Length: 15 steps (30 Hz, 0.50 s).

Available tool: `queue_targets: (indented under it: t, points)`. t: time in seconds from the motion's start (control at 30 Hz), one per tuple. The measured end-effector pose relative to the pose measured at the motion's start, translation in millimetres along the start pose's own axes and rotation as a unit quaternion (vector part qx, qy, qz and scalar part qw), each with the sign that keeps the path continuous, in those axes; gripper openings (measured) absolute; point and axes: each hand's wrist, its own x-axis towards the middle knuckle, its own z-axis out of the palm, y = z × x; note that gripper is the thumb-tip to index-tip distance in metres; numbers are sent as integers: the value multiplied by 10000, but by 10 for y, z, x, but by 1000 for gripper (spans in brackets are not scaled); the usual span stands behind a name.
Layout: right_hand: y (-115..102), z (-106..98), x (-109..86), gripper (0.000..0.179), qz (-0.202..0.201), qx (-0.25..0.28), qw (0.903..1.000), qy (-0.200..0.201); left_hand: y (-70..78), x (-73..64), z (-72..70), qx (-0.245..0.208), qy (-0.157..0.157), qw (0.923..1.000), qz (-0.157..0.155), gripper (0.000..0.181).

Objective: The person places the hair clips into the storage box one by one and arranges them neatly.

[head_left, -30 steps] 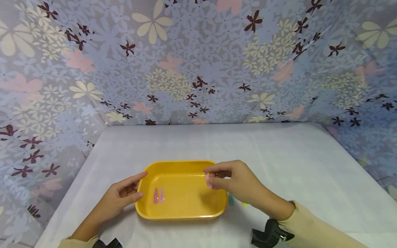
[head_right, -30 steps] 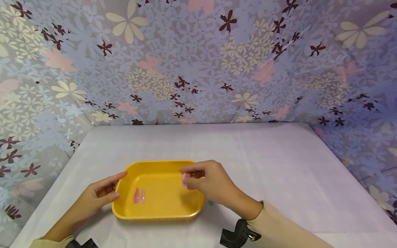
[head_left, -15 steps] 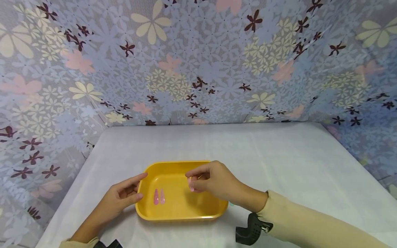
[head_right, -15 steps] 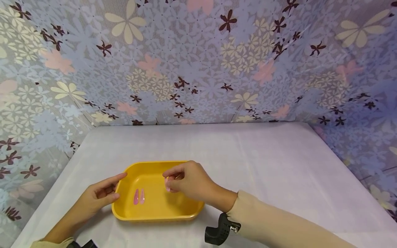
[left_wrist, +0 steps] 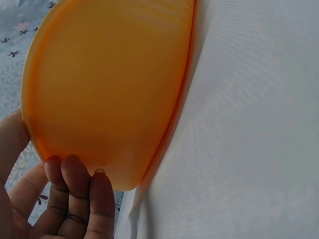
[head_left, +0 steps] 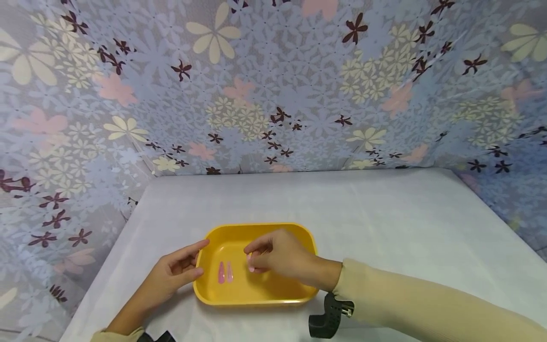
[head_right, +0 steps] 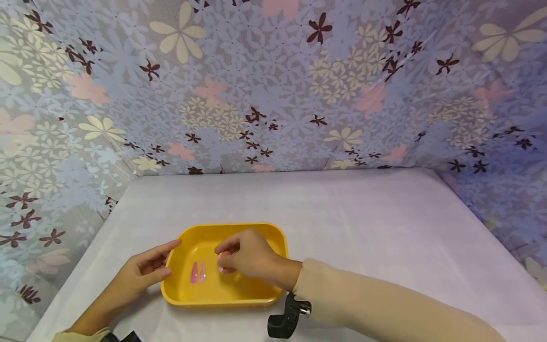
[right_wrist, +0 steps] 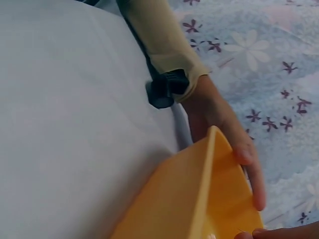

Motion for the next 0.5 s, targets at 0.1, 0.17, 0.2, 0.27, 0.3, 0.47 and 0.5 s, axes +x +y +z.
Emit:
queue_targets:
  t: [0.1, 0.17, 0.2, 0.27, 0.3, 0.47, 0.5]
  points:
    - [30, 45, 31, 22, 39, -21, 10000, -31, 4, 13, 9, -18, -36, 10000, -2, 54]
    - [50, 78, 51, 20, 25, -63, 10000, -50, 2, 17, 13, -64, -78, 9999, 7, 54]
    - [63, 96, 66, 20, 20, -75, 9999, -70, 2, 15, 14, -83, -90, 9999, 16, 54]
    - [89, 134, 104, 18, 21, -131, 9999, -102, 0, 6, 13, -121, -99, 9999, 19, 54]
    - [106, 153, 129, 17, 17, -174, 9998, -104, -2, 2, 11, -127, -101, 9999, 27, 54]
    - [213, 216, 255, 13, -49, -595, 9982, -44, -3, -2, 4, -100, -59, 9999, 10, 54]
    - [229, 220, 273, 12, -59, -689, 9976, -9, -1, 1, 3, -90, -53, 9999, 14, 55]
